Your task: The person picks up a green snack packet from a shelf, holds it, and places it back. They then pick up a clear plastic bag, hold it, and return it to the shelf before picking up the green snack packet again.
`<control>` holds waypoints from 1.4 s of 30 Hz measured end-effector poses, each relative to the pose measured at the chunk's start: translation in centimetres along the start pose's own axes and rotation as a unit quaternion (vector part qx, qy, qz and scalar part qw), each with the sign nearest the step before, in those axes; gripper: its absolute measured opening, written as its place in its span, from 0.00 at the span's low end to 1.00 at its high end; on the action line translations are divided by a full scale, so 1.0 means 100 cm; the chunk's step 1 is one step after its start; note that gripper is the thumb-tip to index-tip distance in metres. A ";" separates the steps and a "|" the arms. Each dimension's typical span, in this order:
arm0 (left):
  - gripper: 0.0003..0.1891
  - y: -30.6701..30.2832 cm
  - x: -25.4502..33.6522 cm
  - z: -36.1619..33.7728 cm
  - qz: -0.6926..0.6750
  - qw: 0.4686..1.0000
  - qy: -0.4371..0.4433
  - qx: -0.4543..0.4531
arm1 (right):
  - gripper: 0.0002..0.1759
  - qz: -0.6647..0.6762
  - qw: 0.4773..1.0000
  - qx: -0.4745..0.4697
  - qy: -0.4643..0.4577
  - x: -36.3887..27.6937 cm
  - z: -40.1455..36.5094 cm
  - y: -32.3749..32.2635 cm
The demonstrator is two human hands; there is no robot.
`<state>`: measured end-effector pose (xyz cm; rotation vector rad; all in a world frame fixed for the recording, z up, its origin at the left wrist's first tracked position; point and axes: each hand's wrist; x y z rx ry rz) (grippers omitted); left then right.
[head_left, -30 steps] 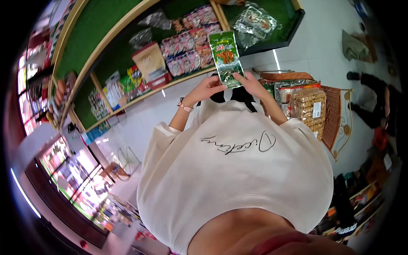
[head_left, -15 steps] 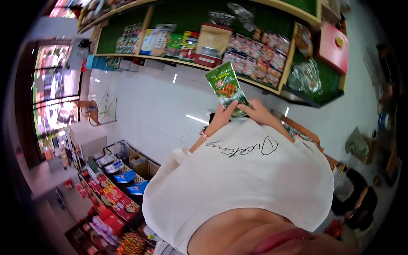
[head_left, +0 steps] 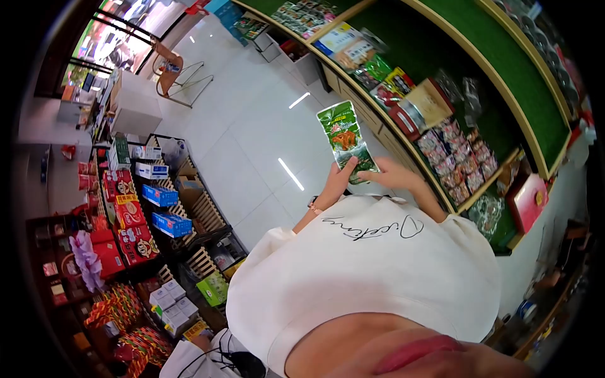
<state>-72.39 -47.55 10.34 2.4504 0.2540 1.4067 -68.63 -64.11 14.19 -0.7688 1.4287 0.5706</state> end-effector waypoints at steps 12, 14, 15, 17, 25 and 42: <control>0.12 -0.147 0.069 0.015 0.091 0.992 0.030 0.083 | 0.18 0.150 0.986 -0.006 0.067 0.020 0.157 0.069; 0.12 -0.154 0.064 0.025 0.070 0.991 0.017 0.112 | 0.20 0.135 0.989 -0.009 0.058 0.040 0.174 0.069; 0.12 -0.155 0.066 0.033 0.059 0.990 0.011 0.126 | 0.21 0.078 0.993 -0.028 0.082 0.043 0.182 0.061; 0.13 -0.160 0.074 0.054 0.078 0.988 0.013 0.132 | 0.23 -0.033 0.989 -0.059 0.130 0.050 0.200 0.042; 0.14 -0.212 0.142 0.156 0.220 0.969 0.020 0.113 | 0.18 0.088 0.993 -0.011 0.083 0.083 0.315 -0.011; 0.15 -0.275 0.280 0.325 0.110 0.981 0.017 0.160 | 0.17 0.093 0.990 -0.070 0.084 0.057 0.528 -0.139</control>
Point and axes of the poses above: each hand's wrist, its own z-axis towards the middle knuckle, its own y-axis out of the palm, x = y × z, and after that the axes turned 14 degrees about -y, right-handed
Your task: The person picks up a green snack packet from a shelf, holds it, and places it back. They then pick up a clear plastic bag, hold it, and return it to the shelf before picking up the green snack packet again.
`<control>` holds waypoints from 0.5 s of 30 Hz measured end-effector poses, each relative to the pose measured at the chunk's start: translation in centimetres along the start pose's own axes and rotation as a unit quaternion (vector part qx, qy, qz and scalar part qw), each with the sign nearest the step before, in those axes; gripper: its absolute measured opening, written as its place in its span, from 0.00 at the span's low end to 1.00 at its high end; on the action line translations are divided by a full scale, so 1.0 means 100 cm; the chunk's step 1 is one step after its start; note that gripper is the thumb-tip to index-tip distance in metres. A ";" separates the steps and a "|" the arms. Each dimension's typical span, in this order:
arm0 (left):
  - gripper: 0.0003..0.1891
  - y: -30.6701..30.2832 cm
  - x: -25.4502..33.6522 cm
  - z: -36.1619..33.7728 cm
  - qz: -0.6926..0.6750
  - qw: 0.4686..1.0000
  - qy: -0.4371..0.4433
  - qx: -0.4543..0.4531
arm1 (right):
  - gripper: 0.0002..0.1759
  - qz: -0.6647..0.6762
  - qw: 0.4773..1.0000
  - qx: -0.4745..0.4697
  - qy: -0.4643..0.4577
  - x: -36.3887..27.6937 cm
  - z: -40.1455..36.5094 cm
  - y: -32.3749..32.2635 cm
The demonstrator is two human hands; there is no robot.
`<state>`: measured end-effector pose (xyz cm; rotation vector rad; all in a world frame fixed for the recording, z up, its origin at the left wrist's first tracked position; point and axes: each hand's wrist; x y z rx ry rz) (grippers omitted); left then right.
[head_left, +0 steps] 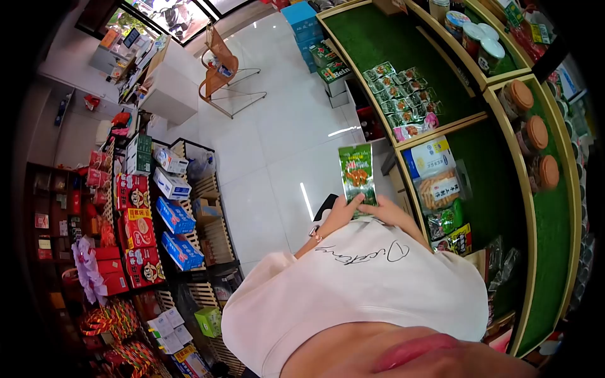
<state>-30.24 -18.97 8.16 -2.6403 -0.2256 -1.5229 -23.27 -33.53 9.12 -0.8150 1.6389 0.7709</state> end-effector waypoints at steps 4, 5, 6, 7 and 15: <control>0.14 -0.018 0.001 0.038 0.031 0.999 -0.003 -0.015 | 0.18 0.011 1.000 0.020 0.012 0.013 0.032 -0.009; 0.14 -0.026 -0.003 0.050 0.027 0.999 -0.001 -0.024 | 0.18 0.008 1.000 0.016 0.009 0.013 0.044 -0.012; 0.14 -0.032 0.007 0.059 0.021 0.999 0.011 -0.022 | 0.18 0.005 1.000 0.012 0.006 0.009 0.058 -0.017; 0.14 -0.040 0.012 0.073 0.004 1.000 -0.001 -0.026 | 0.18 0.000 1.000 0.009 0.002 0.000 0.074 -0.023; 0.14 -0.133 0.113 0.183 -0.025 0.999 -0.009 -0.028 | 0.18 -0.103 0.993 0.010 -0.065 -0.052 0.237 -0.071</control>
Point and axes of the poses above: each hand's wrist, its own z-axis towards the middle knuckle, its own y-axis out of the palm, x = y × z, and after that the axes turned 14 degrees about -y, right-handed
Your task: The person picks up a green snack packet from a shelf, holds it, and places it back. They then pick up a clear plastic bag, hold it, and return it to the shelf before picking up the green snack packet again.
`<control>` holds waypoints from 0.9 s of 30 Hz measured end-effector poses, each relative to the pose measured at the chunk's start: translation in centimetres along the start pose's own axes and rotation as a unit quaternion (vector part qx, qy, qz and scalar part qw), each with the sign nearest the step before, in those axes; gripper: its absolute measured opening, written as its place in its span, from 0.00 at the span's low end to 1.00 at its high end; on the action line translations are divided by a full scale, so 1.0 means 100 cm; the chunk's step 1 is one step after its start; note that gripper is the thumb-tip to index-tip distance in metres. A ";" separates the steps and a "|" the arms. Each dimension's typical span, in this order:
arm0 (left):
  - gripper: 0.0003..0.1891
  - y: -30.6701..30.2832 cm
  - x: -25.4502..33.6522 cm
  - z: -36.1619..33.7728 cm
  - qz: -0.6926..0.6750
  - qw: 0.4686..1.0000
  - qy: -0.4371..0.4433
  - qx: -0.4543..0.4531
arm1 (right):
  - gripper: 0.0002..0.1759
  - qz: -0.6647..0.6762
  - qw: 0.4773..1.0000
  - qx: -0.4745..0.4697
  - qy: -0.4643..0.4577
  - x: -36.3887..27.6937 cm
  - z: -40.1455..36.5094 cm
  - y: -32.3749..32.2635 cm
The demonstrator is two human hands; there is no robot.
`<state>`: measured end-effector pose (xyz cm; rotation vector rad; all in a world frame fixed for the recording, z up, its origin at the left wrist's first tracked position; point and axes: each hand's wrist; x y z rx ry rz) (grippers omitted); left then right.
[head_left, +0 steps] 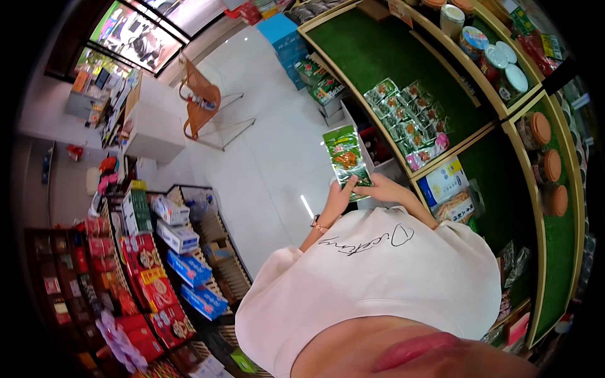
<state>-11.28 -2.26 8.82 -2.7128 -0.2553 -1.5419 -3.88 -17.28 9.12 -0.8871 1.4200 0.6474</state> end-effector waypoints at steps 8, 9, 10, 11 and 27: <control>0.16 -0.099 0.062 0.112 0.026 0.996 0.067 0.058 | 0.27 0.103 0.992 0.052 0.055 -0.018 0.145 -0.022; 0.16 -0.112 0.066 0.125 0.042 0.995 0.062 0.061 | 0.25 0.064 0.995 0.023 0.068 -0.030 0.157 -0.029; 0.16 -0.121 0.070 0.137 0.058 0.995 0.057 0.062 | 0.25 0.096 0.993 0.033 0.056 -0.018 0.168 -0.029; 0.16 -0.125 0.072 0.147 0.038 0.997 0.043 0.055 | 0.25 0.129 0.990 0.044 0.046 0.002 0.176 -0.027; 0.14 -0.083 0.143 0.324 0.171 0.980 -0.008 -0.106 | 0.23 0.195 0.941 0.266 0.074 0.089 0.238 -0.129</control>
Point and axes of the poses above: each hand's wrist, its own z-axis towards the middle knuckle, its own y-axis out of the palm, x = y × z, and after that the axes turned 14 degrees about -y, right-handed
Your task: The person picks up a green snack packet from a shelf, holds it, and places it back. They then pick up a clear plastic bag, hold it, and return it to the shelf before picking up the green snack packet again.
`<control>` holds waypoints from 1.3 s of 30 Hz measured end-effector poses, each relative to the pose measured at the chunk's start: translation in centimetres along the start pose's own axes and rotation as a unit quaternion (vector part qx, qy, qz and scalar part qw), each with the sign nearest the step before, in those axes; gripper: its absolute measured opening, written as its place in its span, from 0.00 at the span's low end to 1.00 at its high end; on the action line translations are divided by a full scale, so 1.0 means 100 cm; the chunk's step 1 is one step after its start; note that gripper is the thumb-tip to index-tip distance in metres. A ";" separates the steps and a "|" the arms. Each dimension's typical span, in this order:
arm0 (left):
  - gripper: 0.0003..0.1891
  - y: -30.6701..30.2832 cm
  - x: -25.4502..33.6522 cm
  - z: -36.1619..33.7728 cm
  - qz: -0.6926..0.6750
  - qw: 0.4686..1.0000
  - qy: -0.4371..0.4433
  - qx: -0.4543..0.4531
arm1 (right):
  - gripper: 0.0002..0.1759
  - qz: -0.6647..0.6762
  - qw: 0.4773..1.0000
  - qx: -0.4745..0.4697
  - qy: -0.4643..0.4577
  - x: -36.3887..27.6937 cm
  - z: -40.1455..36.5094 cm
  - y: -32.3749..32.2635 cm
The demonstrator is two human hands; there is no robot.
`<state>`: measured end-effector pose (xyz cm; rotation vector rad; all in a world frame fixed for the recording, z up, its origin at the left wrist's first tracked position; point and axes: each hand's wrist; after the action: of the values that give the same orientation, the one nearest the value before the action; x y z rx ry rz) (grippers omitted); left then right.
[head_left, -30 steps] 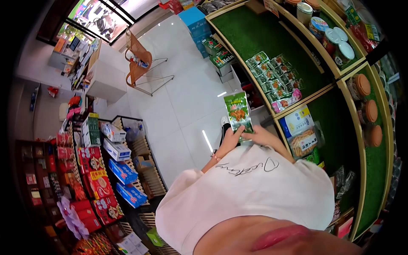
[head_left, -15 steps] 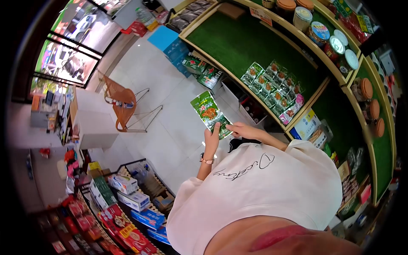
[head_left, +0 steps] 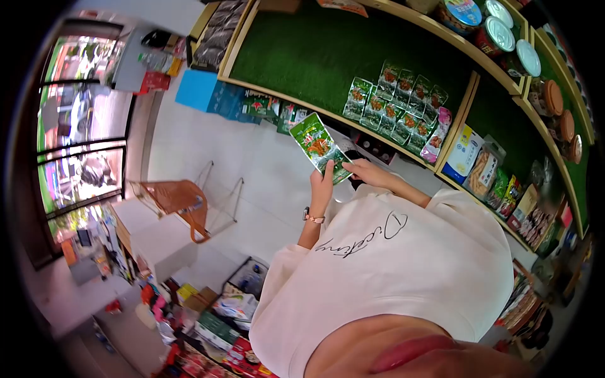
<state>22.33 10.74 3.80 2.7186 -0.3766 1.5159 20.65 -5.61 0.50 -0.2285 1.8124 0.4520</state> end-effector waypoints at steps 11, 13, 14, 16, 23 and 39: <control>0.10 0.007 0.011 0.213 0.130 0.975 -0.043 -0.175 | 0.28 -0.140 0.979 0.146 -0.009 0.039 0.111 -0.102; 0.11 0.015 0.007 0.236 0.068 0.978 -0.067 -0.186 | 0.28 -0.139 0.977 0.158 0.028 0.049 0.122 -0.112; 0.11 0.019 0.002 0.249 0.062 0.976 -0.088 -0.188 | 0.27 -0.136 0.974 0.179 0.035 0.054 0.128 -0.117; 0.11 0.032 -0.008 0.281 0.078 0.971 -0.122 -0.190 | 0.27 -0.132 0.963 0.235 0.019 0.069 0.141 -0.132; 0.09 0.107 -0.029 0.396 0.183 0.960 -0.093 -0.188 | 0.28 -0.032 0.919 0.380 0.105 0.130 0.183 -0.208; 0.13 0.154 -0.044 0.490 0.423 0.879 0.021 -0.218 | 0.24 -0.085 0.829 0.472 0.287 0.146 0.192 -0.243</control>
<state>57.91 -9.27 -27.63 2.2168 -1.8267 1.3225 42.55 -18.45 -22.43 0.1954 2.3512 -0.7452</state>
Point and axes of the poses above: each hand's wrist, its own z-axis towards the middle knuckle, its own y-axis out of the palm, x = y × z, and after that the axes turned 14 degrees about -y, right-handed
